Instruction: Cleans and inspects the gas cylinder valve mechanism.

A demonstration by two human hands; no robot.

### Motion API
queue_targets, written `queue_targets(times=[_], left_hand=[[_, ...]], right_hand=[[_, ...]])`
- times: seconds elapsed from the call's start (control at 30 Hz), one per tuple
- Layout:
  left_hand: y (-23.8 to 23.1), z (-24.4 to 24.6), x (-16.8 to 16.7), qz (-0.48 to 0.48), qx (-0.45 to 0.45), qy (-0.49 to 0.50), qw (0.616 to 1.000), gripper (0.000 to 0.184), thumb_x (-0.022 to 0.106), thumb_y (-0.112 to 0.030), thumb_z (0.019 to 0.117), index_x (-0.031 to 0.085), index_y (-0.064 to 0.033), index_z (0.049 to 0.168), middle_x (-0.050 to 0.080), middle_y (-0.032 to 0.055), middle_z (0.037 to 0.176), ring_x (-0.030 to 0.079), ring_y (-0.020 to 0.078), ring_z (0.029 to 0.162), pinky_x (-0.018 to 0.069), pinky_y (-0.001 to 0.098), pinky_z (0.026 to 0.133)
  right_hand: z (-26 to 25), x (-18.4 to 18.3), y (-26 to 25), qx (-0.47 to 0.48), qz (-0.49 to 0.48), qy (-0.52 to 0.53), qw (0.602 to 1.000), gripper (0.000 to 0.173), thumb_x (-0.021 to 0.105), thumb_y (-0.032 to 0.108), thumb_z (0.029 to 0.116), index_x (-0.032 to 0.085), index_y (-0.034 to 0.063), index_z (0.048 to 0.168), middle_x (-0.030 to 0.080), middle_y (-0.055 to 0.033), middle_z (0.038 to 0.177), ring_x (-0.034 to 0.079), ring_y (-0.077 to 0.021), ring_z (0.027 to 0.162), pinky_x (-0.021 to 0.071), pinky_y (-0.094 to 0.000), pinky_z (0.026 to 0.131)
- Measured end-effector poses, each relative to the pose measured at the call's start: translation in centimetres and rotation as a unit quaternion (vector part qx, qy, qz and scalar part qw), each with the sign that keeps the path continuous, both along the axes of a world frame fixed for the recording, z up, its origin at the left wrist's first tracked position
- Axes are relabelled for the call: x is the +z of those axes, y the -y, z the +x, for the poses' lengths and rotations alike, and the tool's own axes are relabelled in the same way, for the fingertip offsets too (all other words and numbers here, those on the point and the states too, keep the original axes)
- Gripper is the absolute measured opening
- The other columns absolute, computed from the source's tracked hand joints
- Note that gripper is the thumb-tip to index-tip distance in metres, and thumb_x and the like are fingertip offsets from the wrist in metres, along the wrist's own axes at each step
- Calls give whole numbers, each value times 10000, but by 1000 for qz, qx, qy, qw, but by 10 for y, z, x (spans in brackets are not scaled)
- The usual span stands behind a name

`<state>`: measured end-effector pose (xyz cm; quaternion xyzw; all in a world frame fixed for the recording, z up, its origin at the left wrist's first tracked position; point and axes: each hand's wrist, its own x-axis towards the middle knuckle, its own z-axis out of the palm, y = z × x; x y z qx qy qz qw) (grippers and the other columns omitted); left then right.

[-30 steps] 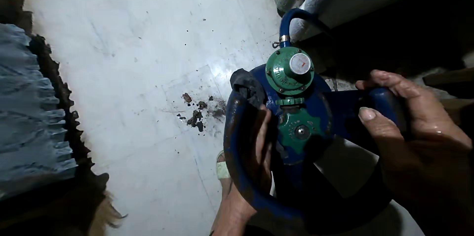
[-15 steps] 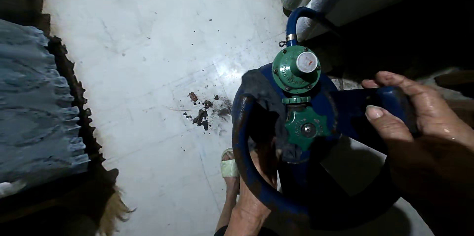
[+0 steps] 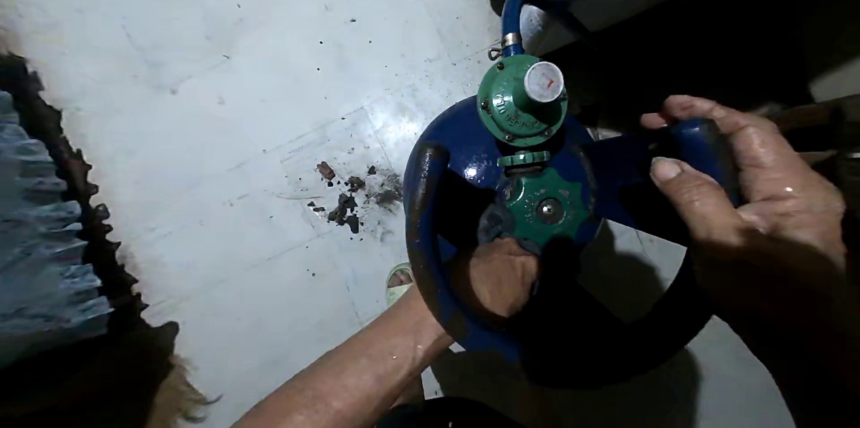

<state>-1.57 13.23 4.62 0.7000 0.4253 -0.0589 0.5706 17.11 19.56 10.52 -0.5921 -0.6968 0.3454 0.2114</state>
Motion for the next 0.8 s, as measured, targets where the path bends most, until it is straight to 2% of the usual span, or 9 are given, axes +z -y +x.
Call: queue_targets(times=[0.1, 0.23, 0.33, 0.4, 0.47, 0.53, 0.6, 0.7, 0.8], left_hand=[[-8, 15, 12, -33, -20, -101, 994, 207, 524, -92, 1032, 667, 35, 1109, 678, 243, 1036, 668, 412, 1002, 529, 554, 836], [-9, 14, 7, -25, -34, -94, 995, 231, 515, -98, 1033, 685, -43, 1179, 692, 216, 1097, 665, 404, 1057, 525, 567, 867], [-5, 10, 7, -13, -28, -79, 996, 244, 531, -92, 1019, 698, -17, 1180, 699, 240, 1088, 673, 424, 1043, 523, 578, 875], [-4, 8, 6, -5, -32, -83, 996, 275, 513, -108, 1026, 698, -46, 1220, 704, 221, 1084, 678, 409, 1032, 527, 572, 868], [0, 5, 7, 36, -23, -88, 995, 250, 526, -110, 1019, 724, -27, 1147, 715, 218, 1010, 693, 407, 977, 537, 566, 829], [9, 1, 5, 127, 1, -75, 989, 172, 597, -102, 972, 731, -5, 925, 709, 196, 842, 711, 391, 840, 555, 550, 732], [19, -1, -2, 213, 29, -65, 974, 160, 658, -95, 919, 721, -15, 796, 689, 166, 732, 711, 360, 736, 564, 521, 669], [22, -1, 1, 264, 44, -80, 960, 153, 677, -49, 866, 687, -2, 721, 652, 154, 656, 689, 343, 653, 536, 492, 603], [19, 0, 7, 253, 3, -127, 959, 136, 661, -46, 880, 687, 7, 757, 654, 163, 676, 691, 361, 670, 545, 498, 616]], right_hand=[[-1, 2, -1, 5, -7, 3, 1000, 445, 500, 221, 1022, 502, 108, 1452, 631, -9, 1363, 598, 7, 1178, 509, -200, 943], [-1, 4, -1, 9, -30, -8, 999, 441, 489, 196, 1021, 502, 117, 1455, 624, -18, 1381, 597, -18, 1195, 511, -224, 945], [0, 6, 0, 6, -42, -12, 999, 428, 497, 168, 1027, 504, 122, 1452, 630, -11, 1367, 612, 6, 1160, 522, -188, 905], [-1, 7, 0, 2, -48, -20, 999, 424, 501, 159, 1032, 506, 126, 1454, 631, -15, 1362, 616, 5, 1140, 522, -185, 889], [-4, 5, -1, -5, -37, -33, 999, 412, 510, 148, 1024, 523, 116, 1435, 643, -13, 1330, 622, 21, 1110, 522, -160, 873], [-5, 2, -1, -20, -31, -42, 998, 411, 520, 138, 1009, 541, 115, 1419, 653, -3, 1306, 620, 40, 1079, 515, -141, 853], [-4, 2, 0, -28, -36, -41, 998, 408, 528, 142, 1004, 555, 137, 1411, 659, 7, 1278, 627, 40, 1037, 521, -146, 818], [-5, 1, -1, -27, -39, -59, 997, 418, 528, 147, 999, 558, 142, 1415, 655, 6, 1297, 631, 24, 1063, 530, -160, 834], [-4, 0, -1, -17, -41, -70, 997, 418, 521, 156, 1011, 542, 134, 1429, 644, -3, 1334, 629, 10, 1106, 531, -165, 858]])
